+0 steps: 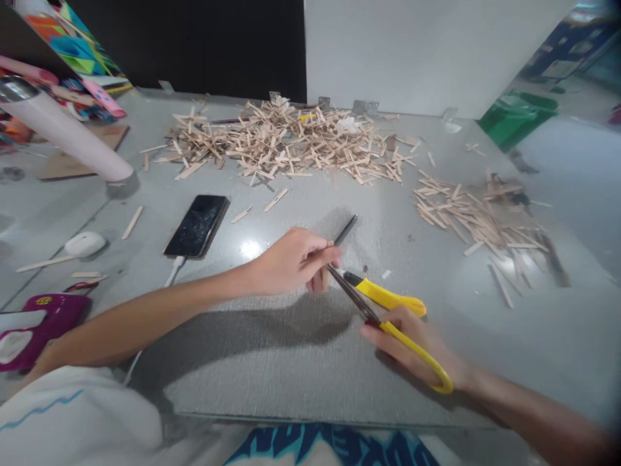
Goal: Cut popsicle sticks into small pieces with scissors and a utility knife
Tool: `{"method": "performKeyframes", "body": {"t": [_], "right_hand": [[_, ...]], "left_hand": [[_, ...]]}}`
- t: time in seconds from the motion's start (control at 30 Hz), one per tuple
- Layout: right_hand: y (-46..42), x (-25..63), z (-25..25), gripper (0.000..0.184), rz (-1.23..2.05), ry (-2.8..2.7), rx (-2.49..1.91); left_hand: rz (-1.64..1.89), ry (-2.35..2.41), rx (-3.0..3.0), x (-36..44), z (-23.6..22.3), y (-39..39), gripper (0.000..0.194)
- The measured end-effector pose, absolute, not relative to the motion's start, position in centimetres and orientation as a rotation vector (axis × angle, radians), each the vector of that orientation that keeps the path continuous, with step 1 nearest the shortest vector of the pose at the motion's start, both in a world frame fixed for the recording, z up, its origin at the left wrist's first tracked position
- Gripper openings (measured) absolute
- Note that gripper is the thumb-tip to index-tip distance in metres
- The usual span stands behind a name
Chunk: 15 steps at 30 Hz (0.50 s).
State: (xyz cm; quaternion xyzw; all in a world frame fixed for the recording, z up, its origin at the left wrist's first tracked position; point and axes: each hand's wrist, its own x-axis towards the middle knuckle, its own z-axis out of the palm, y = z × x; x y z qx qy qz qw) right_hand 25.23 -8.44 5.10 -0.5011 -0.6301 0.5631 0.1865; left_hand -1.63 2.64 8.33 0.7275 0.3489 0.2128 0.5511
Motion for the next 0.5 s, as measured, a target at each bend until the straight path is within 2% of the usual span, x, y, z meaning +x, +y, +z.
{"method": "performKeyframes", "body": {"t": [0.1,0.33,0.5], "right_hand": [[-8.4,25.7,5.1,0.073,1.623,-1.824,-1.436],[-8.5,26.5,4.0,0.086,1.993,-1.689,-1.280],[-8.2,26.7,3.1,0.087,2.109,-1.604,-1.187]], "left_hand": [[0.494,0.790,1.787,-1.8,8.5,2.8,0.040],[0.470,0.736,1.915,-2.2,8.8,3.3,0.041],[0.436,0.702,2.026,-2.3,8.6,3.8,0.044]]}}
